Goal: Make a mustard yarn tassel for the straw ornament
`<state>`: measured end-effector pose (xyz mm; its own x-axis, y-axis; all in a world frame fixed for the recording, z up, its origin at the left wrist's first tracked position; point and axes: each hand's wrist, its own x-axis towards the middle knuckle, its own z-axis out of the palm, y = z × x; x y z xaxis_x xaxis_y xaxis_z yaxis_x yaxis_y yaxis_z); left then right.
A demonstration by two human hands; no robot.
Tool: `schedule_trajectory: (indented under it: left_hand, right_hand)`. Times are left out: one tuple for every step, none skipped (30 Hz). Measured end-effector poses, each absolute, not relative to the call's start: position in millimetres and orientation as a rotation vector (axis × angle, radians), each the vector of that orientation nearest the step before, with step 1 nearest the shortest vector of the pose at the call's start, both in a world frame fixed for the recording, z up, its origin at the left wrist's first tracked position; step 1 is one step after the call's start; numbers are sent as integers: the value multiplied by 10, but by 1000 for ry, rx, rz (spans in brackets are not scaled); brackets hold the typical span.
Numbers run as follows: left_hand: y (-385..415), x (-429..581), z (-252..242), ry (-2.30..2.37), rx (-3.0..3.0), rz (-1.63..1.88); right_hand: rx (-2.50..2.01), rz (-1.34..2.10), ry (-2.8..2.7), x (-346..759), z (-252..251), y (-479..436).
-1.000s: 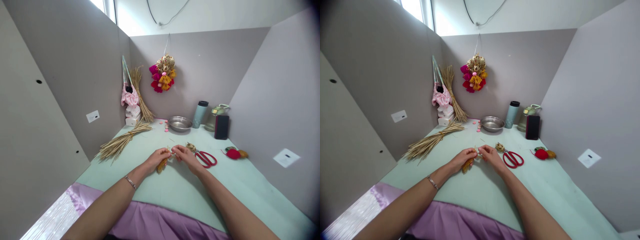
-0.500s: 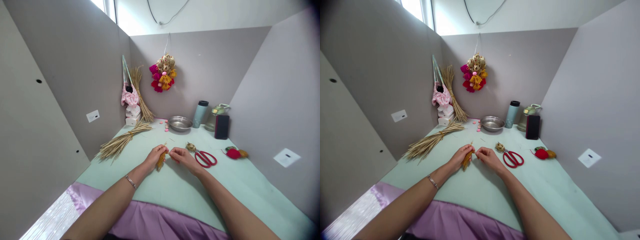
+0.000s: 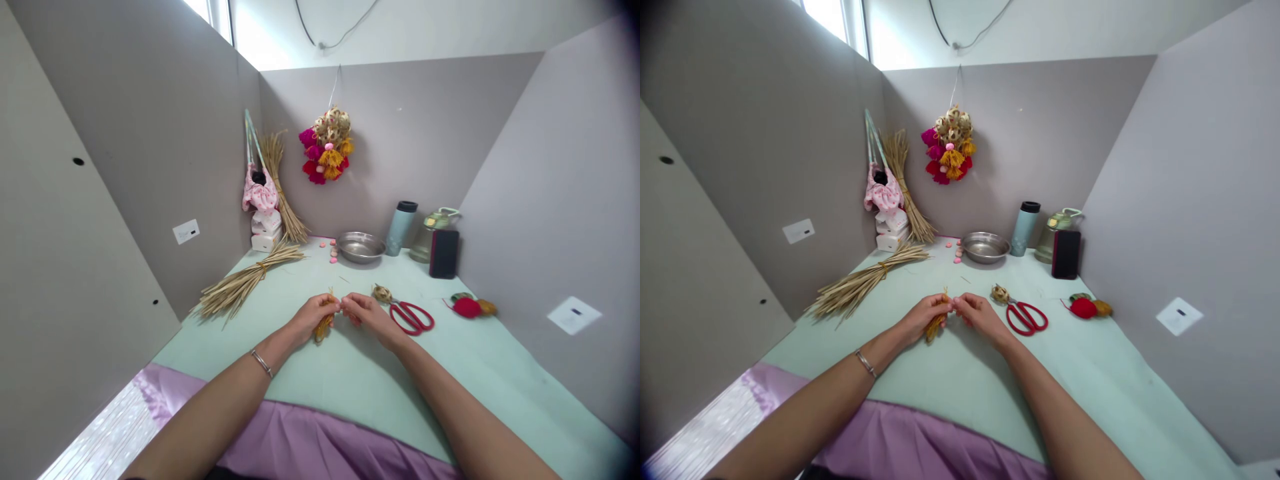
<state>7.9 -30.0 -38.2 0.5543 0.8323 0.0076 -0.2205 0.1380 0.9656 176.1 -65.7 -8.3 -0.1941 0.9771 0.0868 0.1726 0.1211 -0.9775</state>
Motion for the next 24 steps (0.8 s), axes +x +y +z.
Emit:
schedule_trajectory:
  left_hand:
    - [-299, 80, -386, 636, 1196, 839]
    - [-296, 81, -391, 638, 1190, 843]
    - [-292, 81, -394, 639, 1181, 852]
    - [-288, 82, -396, 640, 1171, 863]
    - [-282, 83, -397, 640, 1160, 874]
    - [-278, 83, -395, 639, 1147, 884]
    - [-274, 84, -391, 637, 1135, 892]
    - [-271, 84, -386, 635, 1124, 897]
    - [-270, 84, -380, 631, 1116, 901]
    - [-269, 83, -375, 628, 1109, 904]
    - [-269, 83, -371, 625, 1104, 906]
    - [-269, 82, -367, 623, 1101, 909]
    - [-270, 81, -365, 622, 1100, 913]
    - [-271, 81, -363, 622, 1101, 917]
    - [-273, 81, -362, 622, 1104, 920]
    - [-276, 81, -360, 622, 1109, 921]
    - [-281, 83, -357, 622, 1117, 918]
    - [-287, 84, -353, 620, 1126, 911]
    - [-295, 87, -348, 616, 1137, 901]
    - [-304, 90, -342, 609, 1147, 889]
    - [-313, 93, -336, 602, 1156, 877]
    - [-321, 95, -331, 597, 1164, 866]
    - [-328, 97, -327, 593, 1169, 859]
    - [-332, 98, -325, 593, 1172, 856]
  right_hand:
    - [-1170, 1172, -1546, 1763, -88, -653]
    - [-1170, 1174, -1556, 1765, -94, -649]
    - [-1172, 1176, -1563, 1767, -100, -645]
    - [-1173, 1180, -1568, 1768, -106, -642]
    - [-1176, 1188, -1574, 1767, -113, -640]
    - [-1178, 1204, -1584, 1764, -119, -641]
    - [-1181, 1226, -1598, 1760, -124, -645]
    - [-1182, 1251, -1615, 1755, -128, -651]
    - [-1184, 1277, -1633, 1751, -131, -658]
    - [-1186, 1302, -1652, 1748, -132, -665]
    - [-1190, 1324, -1668, 1748, -131, -671]
    - [-1195, 1340, -1681, 1752, -129, -675]
    - [-1200, 1346, -1687, 1758, -125, -677]
    - [-1206, 1340, -1685, 1766, -120, -676]
    - [-1212, 1322, -1674, 1776, -115, -672]
    - [-1215, 1296, -1657, 1784, -110, -668]
    - [-1217, 1268, -1637, 1791, -107, -663]
    - [-1218, 1243, -1619, 1796, -105, -659]
    - [-1216, 1230, -1609, 1798, -105, -657]
    - [-1212, 1229, -1610, 1797, -107, -656]
    - [-1206, 1240, -1620, 1794, -111, -657]
    - [-1199, 1258, -1633, 1790, -116, -657]
    - [-1191, 1276, -1645, 1787, -122, -657]
    - [-1183, 1290, -1649, 1785, -127, -656]
